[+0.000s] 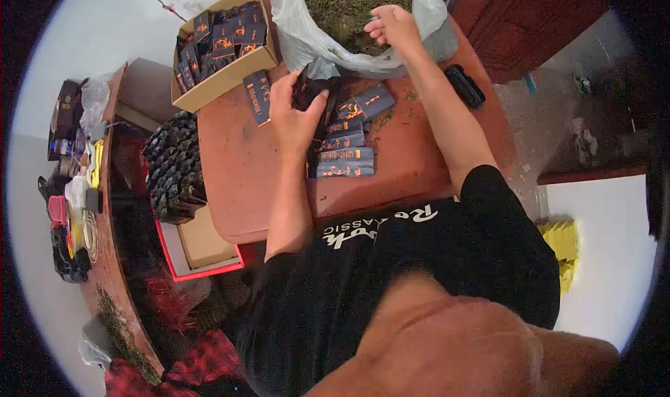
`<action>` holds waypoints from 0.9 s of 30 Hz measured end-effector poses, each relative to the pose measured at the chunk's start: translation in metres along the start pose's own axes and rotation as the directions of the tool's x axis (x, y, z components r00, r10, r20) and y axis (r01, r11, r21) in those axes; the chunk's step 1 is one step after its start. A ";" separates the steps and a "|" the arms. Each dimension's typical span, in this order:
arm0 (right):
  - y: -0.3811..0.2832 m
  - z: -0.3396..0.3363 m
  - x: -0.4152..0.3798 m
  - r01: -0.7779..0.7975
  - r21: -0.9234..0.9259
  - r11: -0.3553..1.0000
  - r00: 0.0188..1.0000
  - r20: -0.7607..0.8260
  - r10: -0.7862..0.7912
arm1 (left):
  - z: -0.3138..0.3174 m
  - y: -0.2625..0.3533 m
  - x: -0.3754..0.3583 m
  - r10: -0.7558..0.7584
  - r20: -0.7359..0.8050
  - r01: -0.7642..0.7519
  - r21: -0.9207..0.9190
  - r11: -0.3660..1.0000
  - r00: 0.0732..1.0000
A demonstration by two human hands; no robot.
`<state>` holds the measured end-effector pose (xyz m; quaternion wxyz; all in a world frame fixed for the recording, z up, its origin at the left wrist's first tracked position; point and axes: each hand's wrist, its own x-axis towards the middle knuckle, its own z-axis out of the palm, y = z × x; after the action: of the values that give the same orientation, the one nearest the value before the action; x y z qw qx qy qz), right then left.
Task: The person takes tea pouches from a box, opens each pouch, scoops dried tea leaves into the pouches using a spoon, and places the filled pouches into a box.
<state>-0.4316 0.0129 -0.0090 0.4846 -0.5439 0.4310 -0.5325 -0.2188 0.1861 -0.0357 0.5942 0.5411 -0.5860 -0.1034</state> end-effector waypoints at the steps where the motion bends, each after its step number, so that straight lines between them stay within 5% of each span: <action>1: -0.004 -0.003 0.000 0.002 -0.023 1.000 1.000 0.010 -0.002 | 0.000 -0.001 0.001 0.028 -0.003 -0.028 0.019 0.999 1.000; 17: -0.056 -0.020 -0.027 -0.082 0.071 0.994 0.968 0.243 0.062 | -0.008 0.007 0.001 0.070 0.017 -0.072 0.157 0.985 0.997; 27: -0.069 0.019 -0.049 -0.115 -0.114 0.987 0.918 0.367 0.149 | -0.011 0.007 0.001 0.058 0.017 -0.060 0.165 0.984 0.998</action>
<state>-0.4184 0.0731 0.0520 0.5674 -0.6265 0.3901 -0.3651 -0.2134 0.1940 -0.0272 0.5465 0.5704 -0.6118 -0.0400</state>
